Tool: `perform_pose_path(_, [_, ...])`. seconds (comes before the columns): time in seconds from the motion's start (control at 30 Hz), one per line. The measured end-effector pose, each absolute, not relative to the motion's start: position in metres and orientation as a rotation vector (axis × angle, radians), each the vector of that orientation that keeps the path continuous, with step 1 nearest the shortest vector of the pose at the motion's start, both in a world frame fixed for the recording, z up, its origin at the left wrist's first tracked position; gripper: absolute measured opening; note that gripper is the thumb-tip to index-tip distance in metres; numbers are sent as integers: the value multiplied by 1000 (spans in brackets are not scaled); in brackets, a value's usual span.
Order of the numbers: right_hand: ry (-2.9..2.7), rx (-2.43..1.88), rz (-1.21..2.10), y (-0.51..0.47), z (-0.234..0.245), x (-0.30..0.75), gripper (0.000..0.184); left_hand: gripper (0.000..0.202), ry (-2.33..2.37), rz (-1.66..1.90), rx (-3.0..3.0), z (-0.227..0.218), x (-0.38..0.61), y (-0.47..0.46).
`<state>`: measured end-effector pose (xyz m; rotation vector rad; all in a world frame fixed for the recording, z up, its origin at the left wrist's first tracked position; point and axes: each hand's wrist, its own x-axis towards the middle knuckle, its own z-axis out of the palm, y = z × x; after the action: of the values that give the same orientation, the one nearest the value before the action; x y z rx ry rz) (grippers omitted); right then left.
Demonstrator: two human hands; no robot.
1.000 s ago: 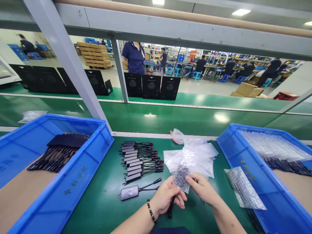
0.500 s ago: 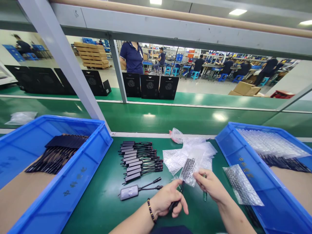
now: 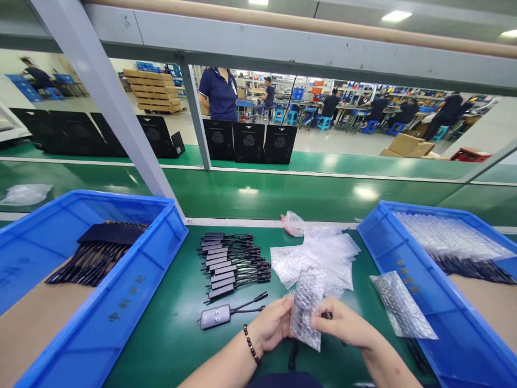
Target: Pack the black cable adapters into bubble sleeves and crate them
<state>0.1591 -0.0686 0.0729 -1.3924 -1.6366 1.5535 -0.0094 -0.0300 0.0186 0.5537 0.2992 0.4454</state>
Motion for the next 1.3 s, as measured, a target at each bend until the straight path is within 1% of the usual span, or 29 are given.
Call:
perform_pose_path(0.07, [-1648,-1431,1490,-69,70,158,39,38,388,533,579,18,-7,-32])
perform_pose_path(0.23, [-1444,-1574,1076,-65,64,159,48,32,444,579,529,14,-1,-38])
perform_pose_path(0.43, [-1481,-1562,1050,-65,61,152,47,34,392,503,550,16,-1,-38])
perform_pose_path(0.6, [-1546,-1642,948,-69,46,140,37,33,440,680,460,18,3,-39])
perform_pose_path(0.73, [-1637,-1704,783,-76,36,133,37,32,491,660,501,17,8,-41])
perform_pose_path(0.83, [-1760,-1740,671,-84,43,140,37,39,535,578,764,19,6,-42])
perform_pose_path(0.93, [-1924,-1933,495,-93,60,167,36,47,729,542,1265,27,-12,-41])
perform_pose_path(0.97, [-1937,-2058,421,-96,65,181,34,47,814,567,1455,31,-23,-40])
perform_pose_path(1.03, [-1875,-2367,336,-97,73,211,30,31,880,593,1795,38,-49,-38])
perform_pose_path(1.07, [-1815,-2521,344,-97,74,227,28,26,927,597,1910,39,-64,-36])
perform_pose_path(1.17, [-1607,-2844,443,-91,69,268,27,25,1162,644,2174,33,-109,-30])
perform_pose_path(1.23, [-1506,-2927,479,-88,62,286,30,27,1349,575,2296,23,-136,-25])
perform_pose_path(1.3, [-1415,-2981,486,-88,57,297,34,30,1518,427,2347,10,-157,-22])
